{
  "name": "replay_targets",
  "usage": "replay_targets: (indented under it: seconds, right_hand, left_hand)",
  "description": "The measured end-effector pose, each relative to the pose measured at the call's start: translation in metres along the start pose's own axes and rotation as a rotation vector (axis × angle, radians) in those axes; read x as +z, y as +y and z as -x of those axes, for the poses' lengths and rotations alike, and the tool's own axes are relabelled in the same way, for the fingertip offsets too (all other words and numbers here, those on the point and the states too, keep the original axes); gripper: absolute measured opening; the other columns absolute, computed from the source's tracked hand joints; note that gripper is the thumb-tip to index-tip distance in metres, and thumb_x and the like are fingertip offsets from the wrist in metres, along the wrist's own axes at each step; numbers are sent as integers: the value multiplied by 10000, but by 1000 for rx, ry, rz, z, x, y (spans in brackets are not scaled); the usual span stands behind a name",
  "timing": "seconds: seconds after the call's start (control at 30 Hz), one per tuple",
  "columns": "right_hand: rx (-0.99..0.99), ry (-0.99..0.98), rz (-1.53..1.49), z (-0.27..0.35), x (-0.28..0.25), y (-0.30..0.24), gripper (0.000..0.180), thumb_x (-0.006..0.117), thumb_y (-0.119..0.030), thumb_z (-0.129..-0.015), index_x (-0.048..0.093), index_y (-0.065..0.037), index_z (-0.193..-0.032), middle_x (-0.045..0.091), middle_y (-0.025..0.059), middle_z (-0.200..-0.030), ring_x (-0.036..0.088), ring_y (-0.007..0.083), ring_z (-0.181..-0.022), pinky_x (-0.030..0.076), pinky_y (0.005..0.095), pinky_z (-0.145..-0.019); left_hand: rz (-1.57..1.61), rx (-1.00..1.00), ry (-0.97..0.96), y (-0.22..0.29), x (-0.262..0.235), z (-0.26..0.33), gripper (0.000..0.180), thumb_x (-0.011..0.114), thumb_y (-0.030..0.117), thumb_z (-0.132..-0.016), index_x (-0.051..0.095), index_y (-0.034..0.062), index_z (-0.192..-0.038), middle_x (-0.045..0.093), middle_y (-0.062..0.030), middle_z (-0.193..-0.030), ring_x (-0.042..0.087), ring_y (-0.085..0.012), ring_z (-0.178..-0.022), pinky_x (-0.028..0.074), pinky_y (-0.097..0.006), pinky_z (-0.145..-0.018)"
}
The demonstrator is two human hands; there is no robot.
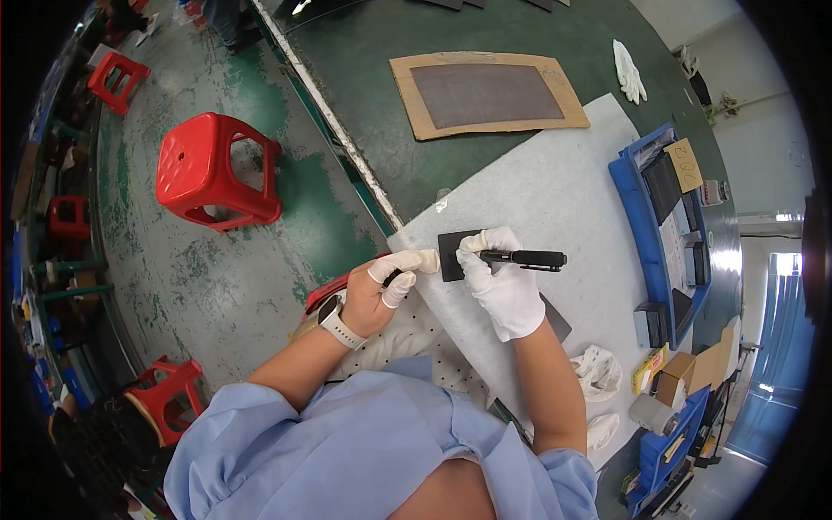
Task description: The person wipes a small black rectangular device with a white cloth, then uses a black marker to write on its surface. The person repeats this process on a second identical device, handling them one at a time on a workbench.
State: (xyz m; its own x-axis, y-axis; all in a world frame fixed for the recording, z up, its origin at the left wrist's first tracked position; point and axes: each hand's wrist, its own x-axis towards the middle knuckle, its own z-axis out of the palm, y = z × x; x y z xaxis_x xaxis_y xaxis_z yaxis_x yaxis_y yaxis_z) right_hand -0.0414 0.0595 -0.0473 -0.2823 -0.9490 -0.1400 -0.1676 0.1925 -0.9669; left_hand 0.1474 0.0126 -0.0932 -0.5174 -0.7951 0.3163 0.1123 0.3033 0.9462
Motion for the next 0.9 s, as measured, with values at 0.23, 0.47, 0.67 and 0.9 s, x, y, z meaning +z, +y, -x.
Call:
replay_targets:
  seconds: [0.23,0.47,0.67,0.9]
  right_hand:
    - [-85,10,92,-1,0,3,141,656,-115,-794,574,-28,-868,635,102,-843,600,161,-757,485,292,-681]
    - [9,31,-52,1,0,3,140,656,-113,-797,578,-28,-875,631,95,-836,602,163,-762,490,299,-687]
    - [-32,12,6,-1,1,4,148,657,-121,-796,579,-26,-877,627,94,-838,599,165,-750,488,297,-680]
    - [19,33,-23,1,2,-4,144,653,-120,-802,571,-24,-871,621,89,-829,585,154,-718,482,286,-660]
  left_hand:
    - [-2,6,3,-1,0,0,233,510,180,-954,552,-7,-1088,658,-157,-1022,624,-206,-823,497,-313,-741]
    - [-20,-35,-12,0,-1,2,221,523,149,-948,552,-20,-1087,654,-183,-1057,656,-261,-943,507,-345,-844]
    - [-4,-21,-3,1,0,0,225,524,152,-948,558,-23,-1086,658,-180,-1048,656,-258,-938,507,-343,-843]
    - [-11,-19,-7,3,-1,0,220,521,143,-948,559,-22,-1090,658,-178,-1048,656,-256,-946,505,-342,-848]
